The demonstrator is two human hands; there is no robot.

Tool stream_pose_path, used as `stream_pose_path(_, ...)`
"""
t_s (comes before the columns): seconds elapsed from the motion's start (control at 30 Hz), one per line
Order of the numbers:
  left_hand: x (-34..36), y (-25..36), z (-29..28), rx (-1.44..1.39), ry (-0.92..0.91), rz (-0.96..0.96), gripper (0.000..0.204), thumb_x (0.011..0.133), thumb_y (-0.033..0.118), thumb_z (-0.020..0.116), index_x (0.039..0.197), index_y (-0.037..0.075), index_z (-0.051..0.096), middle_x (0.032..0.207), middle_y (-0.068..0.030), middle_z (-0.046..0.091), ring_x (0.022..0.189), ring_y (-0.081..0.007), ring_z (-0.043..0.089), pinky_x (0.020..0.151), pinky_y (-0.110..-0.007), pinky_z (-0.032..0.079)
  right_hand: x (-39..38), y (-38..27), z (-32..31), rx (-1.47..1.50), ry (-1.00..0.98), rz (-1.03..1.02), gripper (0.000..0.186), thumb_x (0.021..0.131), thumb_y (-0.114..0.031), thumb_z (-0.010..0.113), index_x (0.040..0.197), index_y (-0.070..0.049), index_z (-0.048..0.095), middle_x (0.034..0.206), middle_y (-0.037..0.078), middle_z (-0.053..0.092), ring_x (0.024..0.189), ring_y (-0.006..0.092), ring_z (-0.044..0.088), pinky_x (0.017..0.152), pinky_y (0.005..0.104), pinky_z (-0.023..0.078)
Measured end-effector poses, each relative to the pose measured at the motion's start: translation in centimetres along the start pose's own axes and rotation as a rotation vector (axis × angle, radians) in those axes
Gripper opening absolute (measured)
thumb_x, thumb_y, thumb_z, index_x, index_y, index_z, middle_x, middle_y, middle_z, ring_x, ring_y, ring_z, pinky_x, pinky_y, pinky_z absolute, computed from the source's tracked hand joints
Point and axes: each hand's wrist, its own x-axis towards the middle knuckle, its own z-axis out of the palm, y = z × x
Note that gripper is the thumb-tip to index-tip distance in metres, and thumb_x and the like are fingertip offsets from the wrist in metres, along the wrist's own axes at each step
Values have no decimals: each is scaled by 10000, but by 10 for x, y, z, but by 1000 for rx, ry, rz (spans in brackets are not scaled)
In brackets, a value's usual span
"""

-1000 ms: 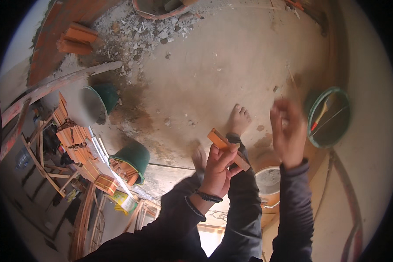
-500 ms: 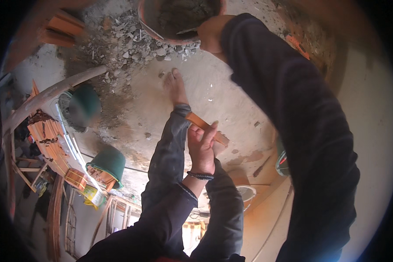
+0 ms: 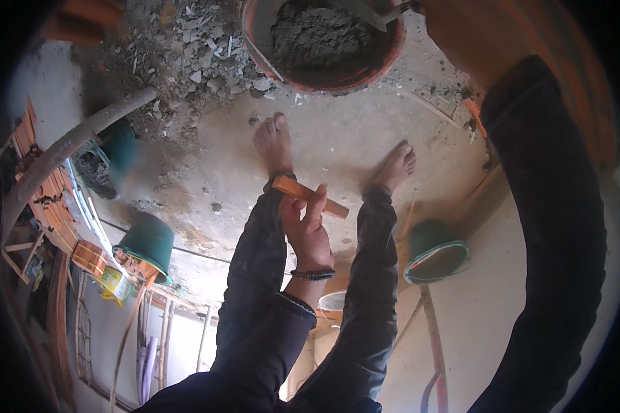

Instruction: The person measures and marks a tile with a pencil and square, cuts it using an angle grinder, and applies mortar with a trowel to lay the tile on a wall.

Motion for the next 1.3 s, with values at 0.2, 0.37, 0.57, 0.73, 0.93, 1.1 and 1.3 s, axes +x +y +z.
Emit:
stream_pose_path(0.2, 14, -1, 1, -8, 68, -83, 406, 809, 244, 786, 1101, 173, 513, 861, 95, 482, 746, -21, 412, 672, -236, 324, 26, -45, -7, -25, -177, -110, 329, 848, -60, 522, 1164, -125, 592, 806, 91, 626, 786, 253, 636, 698, 404, 502)
stream_pose_path(0.37, 26, 9, 9, -209, 85, -189, 494, 807, 234, 799, 1164, 24, 530, 979, -7, 525, 915, -104, 494, 818, -277, 404, 13, -27, 11, 77, -77, -207, 273, 843, -59, 526, 1095, -111, 615, 787, 99, 624, 774, 266, 638, 680, 411, 509)
stream_pose_path(0.57, 33, 25, 12, -184, 28, -305, 542, 762, 396, 786, 1191, 214, 508, 1098, 66, 493, 968, -103, 451, 863, -324, 308, 35, -11, 10, 40, -160, -213, 234, 832, -57, 550, 1053, -85, 620, 802, 116, 631, 792, 297, 638, 709, 429, 516)
stream_pose_path(0.73, 36, 32, 17, -196, 62, -333, 515, 770, 394, 781, 1177, 221, 516, 1097, 74, 502, 975, -102, 457, 875, -338, 298, 36, -17, 9, 71, -191, -230, 237, 832, -54, 557, 1060, -59, 622, 815, 126, 633, 820, 301, 639, 746, 421, 517)
stream_pose_path(0.93, 41, 30, 19, -211, 48, -300, 472, 780, 389, 772, 1148, 229, 525, 1102, 78, 509, 987, -106, 461, 899, -357, 287, 40, -18, 5, 126, -211, -257, 257, 827, -48, 570, 1078, -55, 626, 865, 133, 637, 847, 301, 636, 770, 425, 517)
stream_pose_path(1.1, 40, 31, 23, -203, 52, -316, 483, 775, 383, 773, 1162, 231, 527, 1107, 77, 514, 993, -110, 462, 906, -364, 286, 41, -29, 13, 200, -345, -243, 308, 797, -56, 632, 1105, -47, 627, 883, 126, 633, 871, 293, 633, 784, 421, 517)
stream_pose_path(1.3, 40, 30, 25, -174, 57, -326, 494, 774, 388, 769, 1177, 233, 530, 1097, 79, 514, 982, -106, 463, 886, -356, 290, 31, -20, 22, 400, -376, -229, 379, 765, -55, 675, 1139, -29, 620, 957, 146, 637, 949, 313, 613, 843, 432, 506)
